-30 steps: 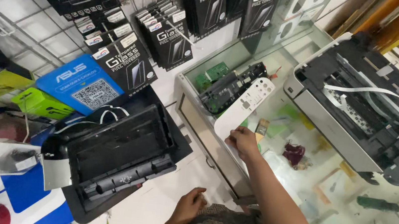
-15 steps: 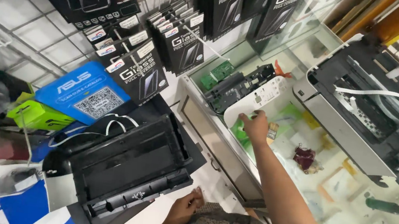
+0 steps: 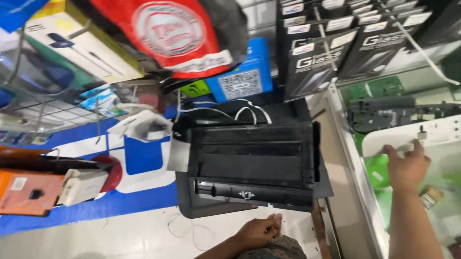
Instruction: The person cleans a white plastic printer part and a black plastic printer part. They use a brush to apply a substance to the white part, then wipe it with a cloth. They repeat the brushing and wiping process on the black part.
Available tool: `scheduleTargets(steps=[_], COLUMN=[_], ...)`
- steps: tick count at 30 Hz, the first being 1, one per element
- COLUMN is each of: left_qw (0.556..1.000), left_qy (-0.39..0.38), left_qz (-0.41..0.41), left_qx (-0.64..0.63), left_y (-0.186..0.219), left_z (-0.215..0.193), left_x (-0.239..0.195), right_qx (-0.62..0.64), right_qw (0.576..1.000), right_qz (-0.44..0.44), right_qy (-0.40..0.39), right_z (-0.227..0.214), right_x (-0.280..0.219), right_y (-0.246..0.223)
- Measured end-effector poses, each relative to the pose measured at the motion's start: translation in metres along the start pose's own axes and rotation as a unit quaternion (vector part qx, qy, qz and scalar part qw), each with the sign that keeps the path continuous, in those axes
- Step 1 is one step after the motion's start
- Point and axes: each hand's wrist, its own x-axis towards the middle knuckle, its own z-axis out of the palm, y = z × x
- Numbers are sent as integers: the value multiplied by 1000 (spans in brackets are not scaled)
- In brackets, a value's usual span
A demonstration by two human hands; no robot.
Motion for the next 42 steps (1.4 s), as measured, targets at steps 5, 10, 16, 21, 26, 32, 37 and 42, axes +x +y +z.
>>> scheduleTargets(steps=[5, 10, 16, 21, 26, 32, 37, 42], left_qw=[999, 983, 949, 853, 842, 813, 790, 666], left_qy=[-22, -113, 72, 410, 394, 490, 556, 692], left_qz=[15, 138, 307, 258, 166, 202, 214, 278], left_qx=[-38, -52, -21, 197, 329, 241, 147, 13], left_y=[24, 41, 147, 148, 135, 129, 118, 127], left_z=[-17, -22, -105, -147, -160, -165, -185, -207], left_x=[-20, -39, -142, -154, -149, -140, -138, -146], right_qx=[171, 305, 139, 277, 334, 390, 440, 434], right_qw=[978, 944, 895, 903, 895, 882, 828, 877], right_qz=[119, 88, 156, 86, 32, -29, -169, -150], right_qy=[-14, -90, -394, -317, -293, -263, -303, -142], right_z=[-87, -173, -209, -199, -201, -201, -195, -215], right_x=[-39, -103, -142, -163, -163, -163, -165, -146], right_y=[-130, -247, -287, -291, -305, -326, -323, -333])
